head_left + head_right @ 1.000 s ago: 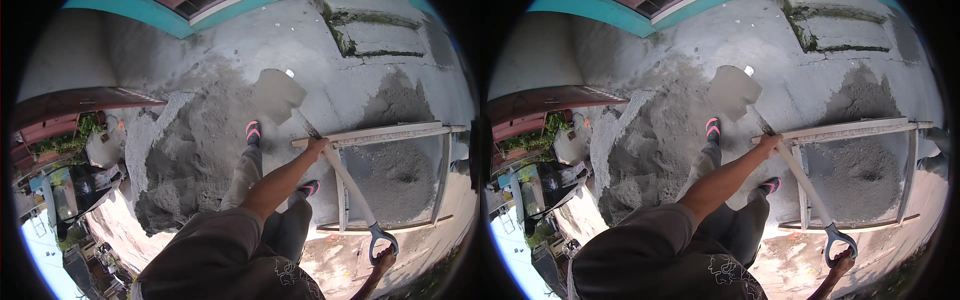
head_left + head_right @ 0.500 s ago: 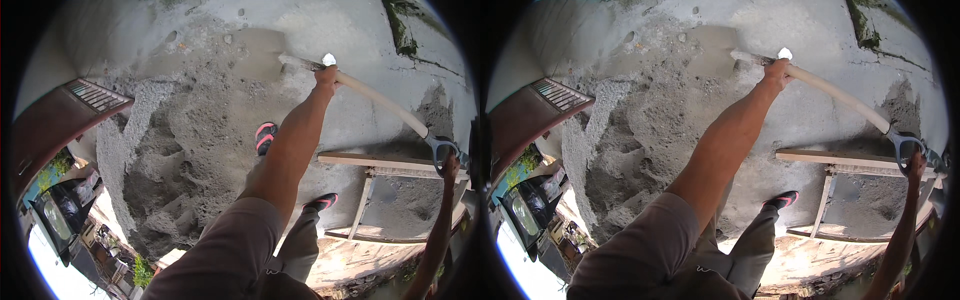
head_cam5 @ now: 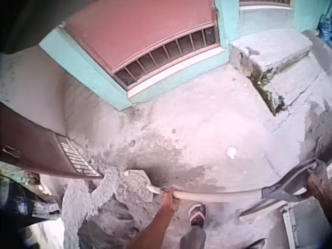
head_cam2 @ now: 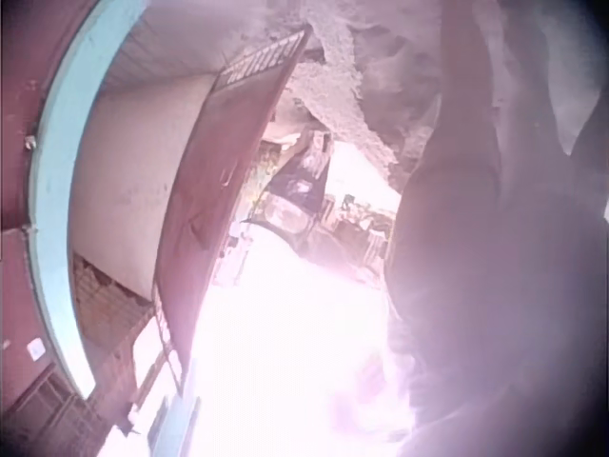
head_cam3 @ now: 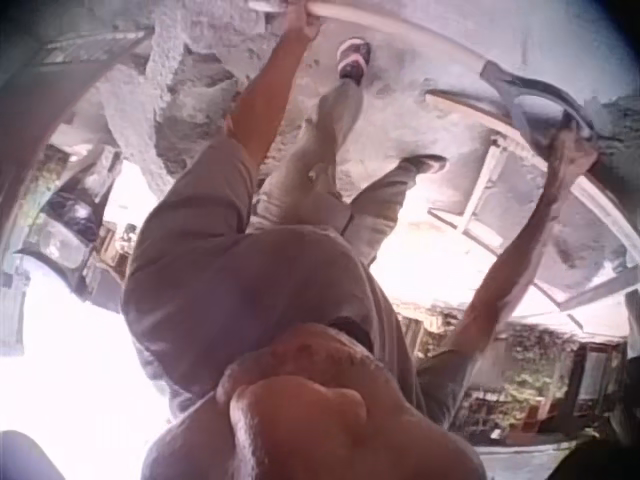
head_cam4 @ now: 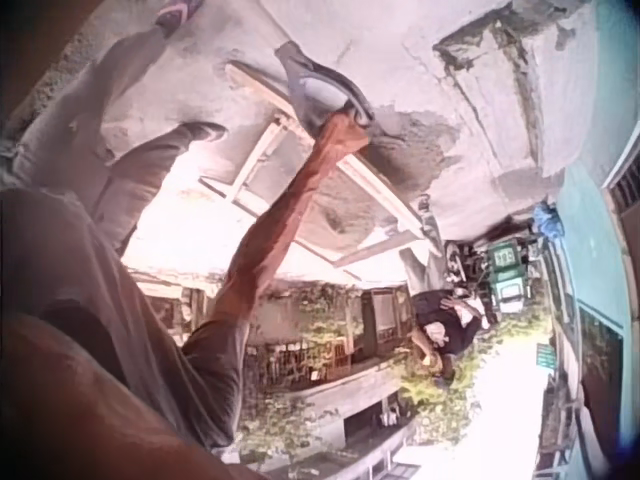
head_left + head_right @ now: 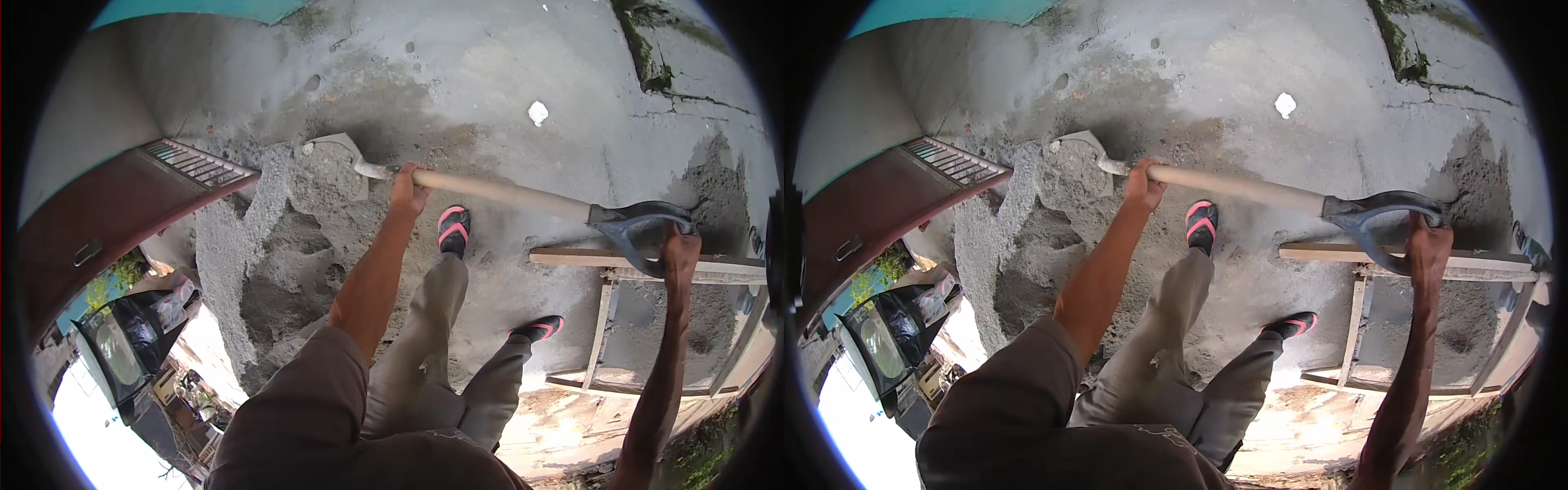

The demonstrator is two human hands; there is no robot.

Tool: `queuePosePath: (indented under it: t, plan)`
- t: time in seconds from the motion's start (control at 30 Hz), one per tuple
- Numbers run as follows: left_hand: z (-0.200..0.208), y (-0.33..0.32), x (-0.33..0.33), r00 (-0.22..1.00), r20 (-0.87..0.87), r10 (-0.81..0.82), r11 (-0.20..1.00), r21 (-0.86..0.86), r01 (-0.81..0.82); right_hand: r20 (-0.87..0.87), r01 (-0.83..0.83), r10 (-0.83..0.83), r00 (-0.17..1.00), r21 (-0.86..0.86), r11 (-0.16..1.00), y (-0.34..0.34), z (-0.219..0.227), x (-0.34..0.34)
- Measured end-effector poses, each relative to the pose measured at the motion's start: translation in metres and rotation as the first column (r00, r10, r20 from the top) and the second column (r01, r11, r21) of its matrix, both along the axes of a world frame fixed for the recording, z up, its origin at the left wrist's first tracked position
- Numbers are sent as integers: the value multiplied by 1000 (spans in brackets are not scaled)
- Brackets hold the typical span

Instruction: The person uses a shovel to transfer a pile of concrete mix into a large wooden sieve frame held by a coworker. They repeatedly shake the sieve to separate fine material from larger chunks, then shovel the remaining coarse material back into the pile. The process is repeated multiple times to refine the concrete mix.

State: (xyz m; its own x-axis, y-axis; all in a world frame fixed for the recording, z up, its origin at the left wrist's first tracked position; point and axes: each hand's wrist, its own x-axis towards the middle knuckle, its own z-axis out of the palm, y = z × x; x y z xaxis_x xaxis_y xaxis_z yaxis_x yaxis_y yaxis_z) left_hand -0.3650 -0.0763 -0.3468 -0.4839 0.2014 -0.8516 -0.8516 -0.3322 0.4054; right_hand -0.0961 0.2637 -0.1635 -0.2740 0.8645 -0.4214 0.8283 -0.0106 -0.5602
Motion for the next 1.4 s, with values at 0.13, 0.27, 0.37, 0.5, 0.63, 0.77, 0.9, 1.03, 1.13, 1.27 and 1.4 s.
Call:
queuePosePath:
  t: [0.13, 0.27, 0.37, 0.5, 0.63, 0.77, 0.9, 1.03, 1.13, 1.27, 1.4]
  plan:
    - [-35, -92, 9, 997, 58, 55, 961, -275, -37, -96, 133, -170, 981, -303, 944, -101, -21, 14]
    - [-31, -104, 40, 984, 175, -29, 938, -335, 87, -32, 204, -235, 971, -398, 894, -137, -14, 80]
    - [-38, -119, 80, 988, 149, 31, 938, -347, 23, -18, 290, -326, 945, -409, 865, -157, -18, 146]
    - [-5, -111, 147, 982, 171, -74, 921, -367, 134, -3, 418, -492, 871, -522, 744, -162, -3, 220]
    - [45, -93, 213, 986, 157, -47, 891, -440, 113, -22, 468, -572, 820, -550, 692, -181, 16, 304]
    - [63, -87, 281, 993, 90, -80, 854, -508, 115, -45, 534, -683, 729, -586, 609, -215, 35, 405]
    - [108, -65, 365, 963, 101, -251, 833, -485, 268, -145, 598, -810, 568, -604, 527, -264, 55, 515]
    - [140, -44, 453, 880, 98, -465, 761, -464, 454, -62, 717, -930, 363, -618, 321, -342, 83, 619]
    - [151, -35, 512, 745, 89, -662, 645, -440, 626, 49, 842, -981, 188, -522, 135, -425, 96, 670]
    - [163, -12, 574, 408, 9, -913, 361, -447, 818, 129, 855, -986, -103, -495, -154, -558, 101, 686]
    - [115, -2, 613, -60, -58, -997, -10, -640, 769, 261, 728, -881, -394, -496, -472, -648, 100, 634]
